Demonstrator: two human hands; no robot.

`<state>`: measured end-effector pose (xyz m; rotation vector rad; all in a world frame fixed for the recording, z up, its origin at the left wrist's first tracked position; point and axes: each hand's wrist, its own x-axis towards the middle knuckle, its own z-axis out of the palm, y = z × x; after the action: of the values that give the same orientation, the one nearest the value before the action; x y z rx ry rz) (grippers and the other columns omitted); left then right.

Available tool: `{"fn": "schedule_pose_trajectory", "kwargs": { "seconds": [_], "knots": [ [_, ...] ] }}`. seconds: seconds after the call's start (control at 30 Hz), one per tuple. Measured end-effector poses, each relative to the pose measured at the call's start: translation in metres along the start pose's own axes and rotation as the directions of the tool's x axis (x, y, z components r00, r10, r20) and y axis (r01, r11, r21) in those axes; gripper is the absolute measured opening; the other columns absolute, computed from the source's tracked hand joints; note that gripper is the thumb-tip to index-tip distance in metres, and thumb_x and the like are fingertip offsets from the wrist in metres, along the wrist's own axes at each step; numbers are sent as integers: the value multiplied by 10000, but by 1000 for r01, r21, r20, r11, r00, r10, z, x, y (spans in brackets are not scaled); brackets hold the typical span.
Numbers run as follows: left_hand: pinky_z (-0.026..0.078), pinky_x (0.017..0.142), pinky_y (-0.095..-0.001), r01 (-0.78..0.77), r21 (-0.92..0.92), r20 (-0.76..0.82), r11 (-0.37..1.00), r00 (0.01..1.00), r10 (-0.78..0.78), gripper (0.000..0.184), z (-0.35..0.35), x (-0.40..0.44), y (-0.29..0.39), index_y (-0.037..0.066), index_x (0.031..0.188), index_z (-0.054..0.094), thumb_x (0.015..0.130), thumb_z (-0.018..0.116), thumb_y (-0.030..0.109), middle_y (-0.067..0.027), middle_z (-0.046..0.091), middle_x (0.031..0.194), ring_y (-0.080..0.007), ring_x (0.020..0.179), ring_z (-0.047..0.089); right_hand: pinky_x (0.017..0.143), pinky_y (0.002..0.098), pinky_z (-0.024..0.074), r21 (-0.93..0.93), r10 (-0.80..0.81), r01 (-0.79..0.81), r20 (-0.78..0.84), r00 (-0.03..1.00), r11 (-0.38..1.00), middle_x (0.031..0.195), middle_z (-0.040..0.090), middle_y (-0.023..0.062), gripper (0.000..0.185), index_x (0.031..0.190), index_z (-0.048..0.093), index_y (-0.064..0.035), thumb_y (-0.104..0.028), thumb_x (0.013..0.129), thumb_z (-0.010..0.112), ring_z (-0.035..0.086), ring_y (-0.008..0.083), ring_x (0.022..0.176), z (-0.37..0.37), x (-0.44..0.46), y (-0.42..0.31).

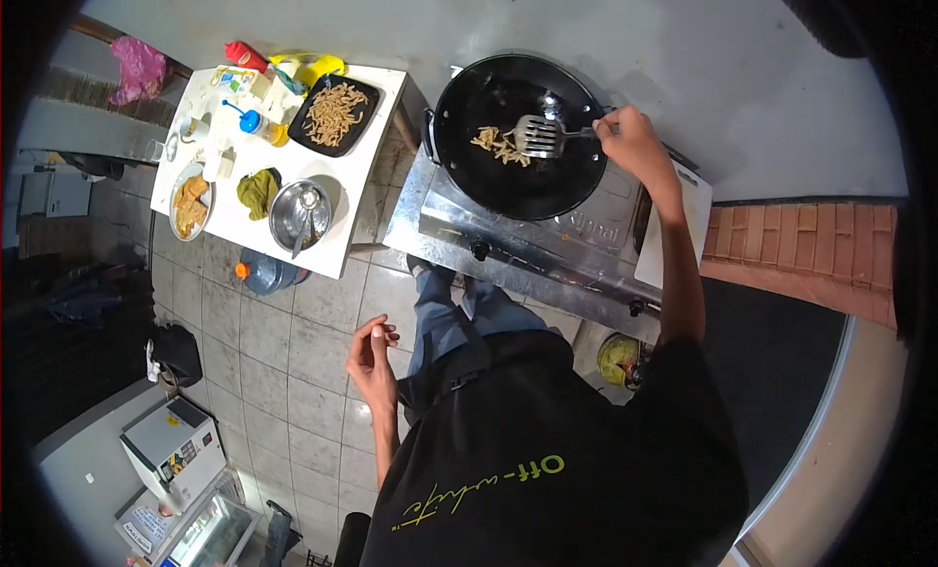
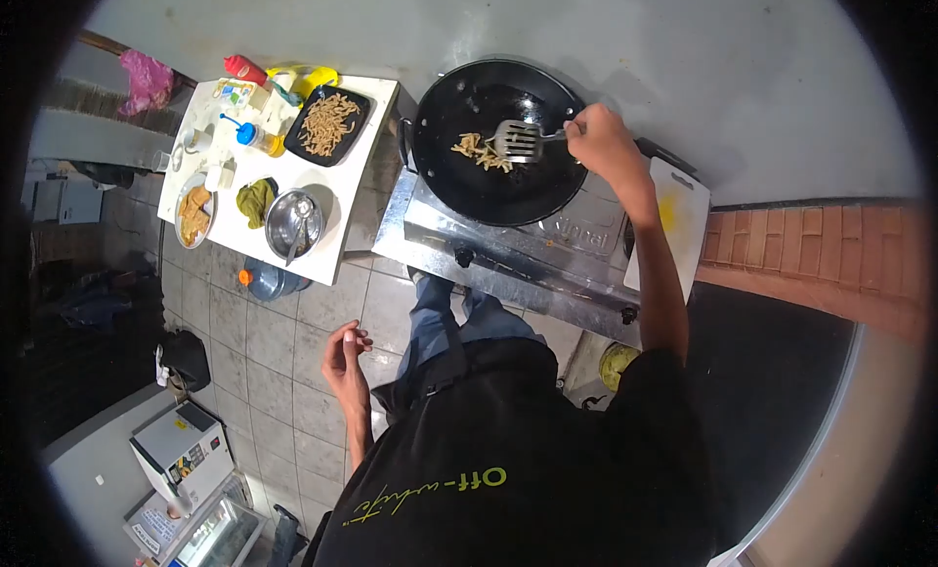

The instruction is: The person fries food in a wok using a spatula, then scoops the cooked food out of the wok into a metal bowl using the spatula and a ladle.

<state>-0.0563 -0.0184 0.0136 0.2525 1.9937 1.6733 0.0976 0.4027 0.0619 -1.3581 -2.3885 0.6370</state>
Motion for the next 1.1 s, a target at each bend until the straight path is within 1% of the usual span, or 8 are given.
{"fn": "schedule_pose_trajectory", "kwargs": {
  "seconds": [0.27,0.47,0.6,0.73,0.87,0.93,1.0,1.1],
  "knots": [
    [480,767,-263,-39,13,136,999,990,37,209,18,-3,9,-17,1071,663,989,569,151,-87,657,914,-131,840,604,798,519,501,-249,84,-52,118,989,967,889,637,323,238,842,640,91,-146,827,629,625,479,886,16,3,-6],
    [465,729,-278,-110,-24,165,994,980,113,239,23,17,16,-37,1073,647,994,565,173,-93,644,901,-141,797,583,709,482,487,124,54,-65,90,994,990,698,597,309,303,723,634,94,-188,835,635,651,450,803,42,-9,17],
    [465,736,-262,-88,-72,219,993,970,102,228,27,47,14,-32,1074,653,991,570,164,-77,649,890,-124,802,585,675,449,480,140,60,-57,-13,998,989,674,586,288,269,758,668,56,-198,837,632,638,397,673,17,-30,30],
    [465,728,-252,-119,-89,388,989,910,145,217,30,85,28,-17,1075,663,988,576,163,-62,656,881,-107,793,584,749,463,511,-175,214,-181,197,957,968,783,650,286,246,743,654,56,-174,821,621,658,434,803,-7,-28,22],
    [486,778,-265,-259,-7,513,966,828,225,207,13,129,53,-3,1071,670,985,577,161,-63,666,904,-123,829,621,797,489,515,-206,221,-218,-7,975,954,859,646,320,256,792,622,89,-166,802,610,642,470,861,18,-25,16],
    [494,782,-264,-264,1,502,964,834,228,205,-1,152,58,-9,1067,667,985,578,157,-63,669,907,-128,848,630,646,490,492,-244,121,-137,-80,989,960,717,604,305,268,680,624,69,-179,778,648,641,448,734,41,-15,21],
    [494,778,-263,-255,-5,462,967,857,228,208,-17,173,59,-8,1068,666,987,576,160,-63,667,900,-123,843,625,655,474,499,-212,152,-157,-38,988,965,686,606,293,297,723,638,76,-214,786,648,633,432,650,55,-12,22],
    [478,748,-255,-211,-25,393,977,897,204,221,-40,194,61,-12,1070,666,991,572,172,-61,662,891,-106,812,602,456,348,444,45,306,-306,-6,952,951,535,570,110,367,747,682,50,-294,870,648,559,186,471,78,-21,43]
  ]
}}
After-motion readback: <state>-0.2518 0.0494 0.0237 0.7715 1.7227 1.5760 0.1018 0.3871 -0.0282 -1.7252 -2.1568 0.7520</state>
